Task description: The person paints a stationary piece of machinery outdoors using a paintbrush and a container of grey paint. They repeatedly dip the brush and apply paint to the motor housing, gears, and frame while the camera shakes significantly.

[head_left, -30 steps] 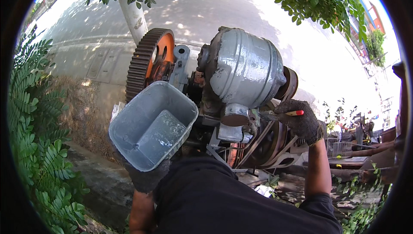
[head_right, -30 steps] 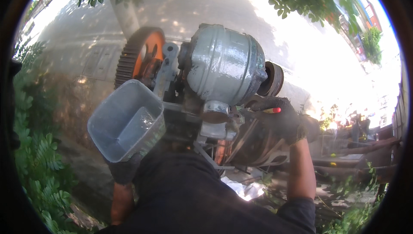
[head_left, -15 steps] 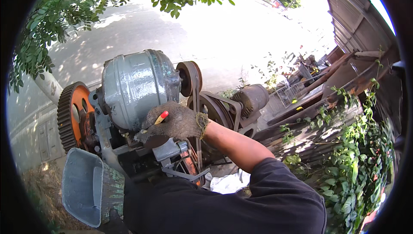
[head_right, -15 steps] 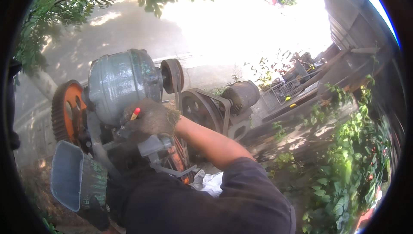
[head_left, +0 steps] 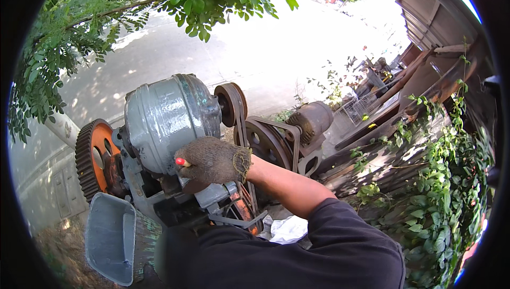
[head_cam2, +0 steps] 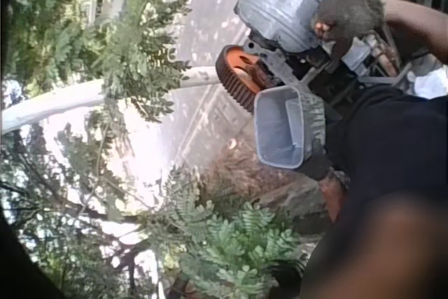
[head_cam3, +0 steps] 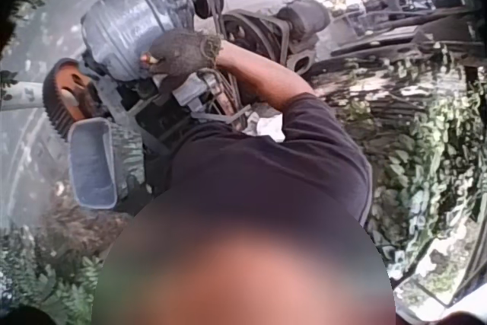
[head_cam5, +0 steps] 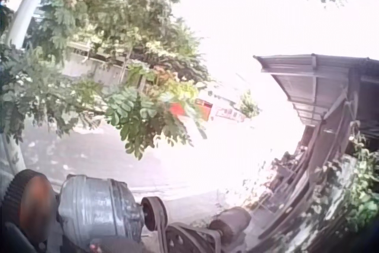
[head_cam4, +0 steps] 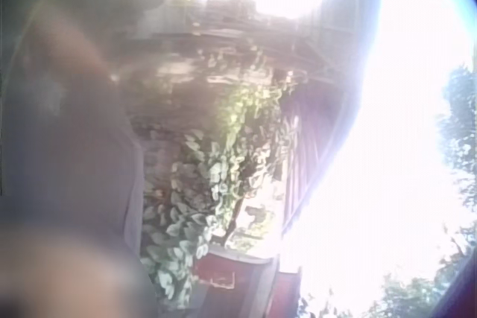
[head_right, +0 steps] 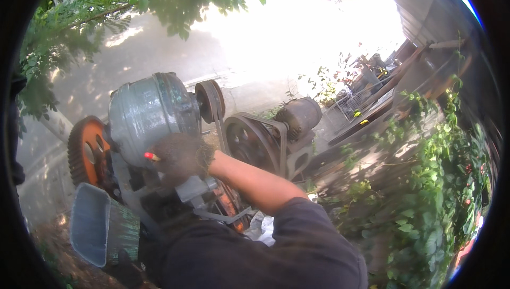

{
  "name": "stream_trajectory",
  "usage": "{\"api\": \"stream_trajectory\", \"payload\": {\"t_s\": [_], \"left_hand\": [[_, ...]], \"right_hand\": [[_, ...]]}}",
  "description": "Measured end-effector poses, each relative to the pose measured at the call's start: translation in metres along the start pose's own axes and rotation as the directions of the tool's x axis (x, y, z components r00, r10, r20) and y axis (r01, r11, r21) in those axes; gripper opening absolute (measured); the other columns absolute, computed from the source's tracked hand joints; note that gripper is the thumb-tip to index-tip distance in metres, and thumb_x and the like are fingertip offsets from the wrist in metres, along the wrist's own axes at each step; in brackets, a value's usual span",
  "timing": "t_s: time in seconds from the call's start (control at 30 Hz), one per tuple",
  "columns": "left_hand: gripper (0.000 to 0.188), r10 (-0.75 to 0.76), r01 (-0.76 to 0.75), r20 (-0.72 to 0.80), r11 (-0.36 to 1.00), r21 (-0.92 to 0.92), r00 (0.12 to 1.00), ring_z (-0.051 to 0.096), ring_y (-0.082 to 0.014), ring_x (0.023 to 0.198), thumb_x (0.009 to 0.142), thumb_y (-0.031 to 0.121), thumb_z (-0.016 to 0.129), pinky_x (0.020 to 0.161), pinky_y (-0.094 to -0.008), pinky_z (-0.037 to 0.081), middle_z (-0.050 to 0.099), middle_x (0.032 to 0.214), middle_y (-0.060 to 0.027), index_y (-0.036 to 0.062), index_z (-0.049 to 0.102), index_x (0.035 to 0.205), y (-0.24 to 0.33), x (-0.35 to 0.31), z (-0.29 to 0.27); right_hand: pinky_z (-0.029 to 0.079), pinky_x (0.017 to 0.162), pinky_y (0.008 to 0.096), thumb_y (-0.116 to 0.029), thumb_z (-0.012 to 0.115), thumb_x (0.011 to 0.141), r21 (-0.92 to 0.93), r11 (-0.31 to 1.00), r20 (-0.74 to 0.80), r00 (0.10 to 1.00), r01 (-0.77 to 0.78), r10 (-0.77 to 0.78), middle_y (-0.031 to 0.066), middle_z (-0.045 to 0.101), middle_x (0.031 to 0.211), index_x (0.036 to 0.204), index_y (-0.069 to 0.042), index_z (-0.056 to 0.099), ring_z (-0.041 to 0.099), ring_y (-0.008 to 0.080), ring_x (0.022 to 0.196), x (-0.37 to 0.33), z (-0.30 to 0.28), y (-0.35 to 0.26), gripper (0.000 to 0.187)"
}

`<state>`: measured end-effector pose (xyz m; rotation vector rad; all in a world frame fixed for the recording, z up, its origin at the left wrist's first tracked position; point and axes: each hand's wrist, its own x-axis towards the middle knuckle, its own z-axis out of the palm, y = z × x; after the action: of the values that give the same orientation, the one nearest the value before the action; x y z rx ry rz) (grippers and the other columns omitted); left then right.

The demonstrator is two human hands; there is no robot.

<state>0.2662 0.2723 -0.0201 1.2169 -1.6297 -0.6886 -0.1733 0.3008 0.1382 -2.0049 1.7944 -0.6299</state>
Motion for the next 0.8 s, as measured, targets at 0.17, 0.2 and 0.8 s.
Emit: {"api": "stream_trajectory", "payload": {"t_s": [0.17, 0.2, 0.8], "left_hand": [[0.079, 0.017, -0.017, 0.001, 0.999, 0.036, 1.000, 0.058, -0.0361, 0.127, 0.085, 0.017, 0.087, 0.107, -0.0481, 0.051, 0.058, 0.144, -0.0246, -0.0074, 0.046, 0.148, 0.000, -0.002, 0.001], [0.079, 0.018, -0.018, 0.002, 0.999, 0.043, 1.000, 0.058, -0.0362, 0.127, 0.085, 0.016, 0.088, 0.107, -0.0482, 0.051, 0.058, 0.144, -0.0247, -0.0075, 0.047, 0.147, 0.000, -0.003, 0.002], [0.080, 0.059, -0.065, 0.035, 0.981, 0.180, 0.998, 0.060, -0.0382, 0.124, 0.082, 0.015, 0.094, 0.109, -0.0502, 0.049, 0.061, 0.140, -0.0262, -0.0094, 0.049, 0.144, 0.037, -0.021, -0.001]], "right_hand": [[0.057, 0.087, 0.0481, -0.035, 0.076, 0.096, 0.072, 0.982, -0.062, 0.983, 0.175, -0.171, 0.0188, 0.073, 0.100, 0.106, -0.006, 0.072, 0.072, 0.0391, 0.095, 0.019, 0.015, -0.006, 0.031], [0.057, 0.087, 0.0467, -0.035, 0.077, 0.097, 0.117, 0.975, -0.087, 0.980, 0.189, -0.179, 0.0185, 0.074, 0.102, 0.107, -0.006, 0.073, 0.073, 0.0375, 0.095, 0.018, 0.016, -0.004, 0.032], [0.060, 0.086, 0.0352, -0.025, 0.076, 0.099, 0.347, 0.895, -0.172, 0.919, -0.281, 0.355, 0.0115, 0.079, 0.105, 0.115, -0.006, 0.078, 0.076, 0.0214, 0.093, -0.070, -0.032, 0.026, 0.025]]}}
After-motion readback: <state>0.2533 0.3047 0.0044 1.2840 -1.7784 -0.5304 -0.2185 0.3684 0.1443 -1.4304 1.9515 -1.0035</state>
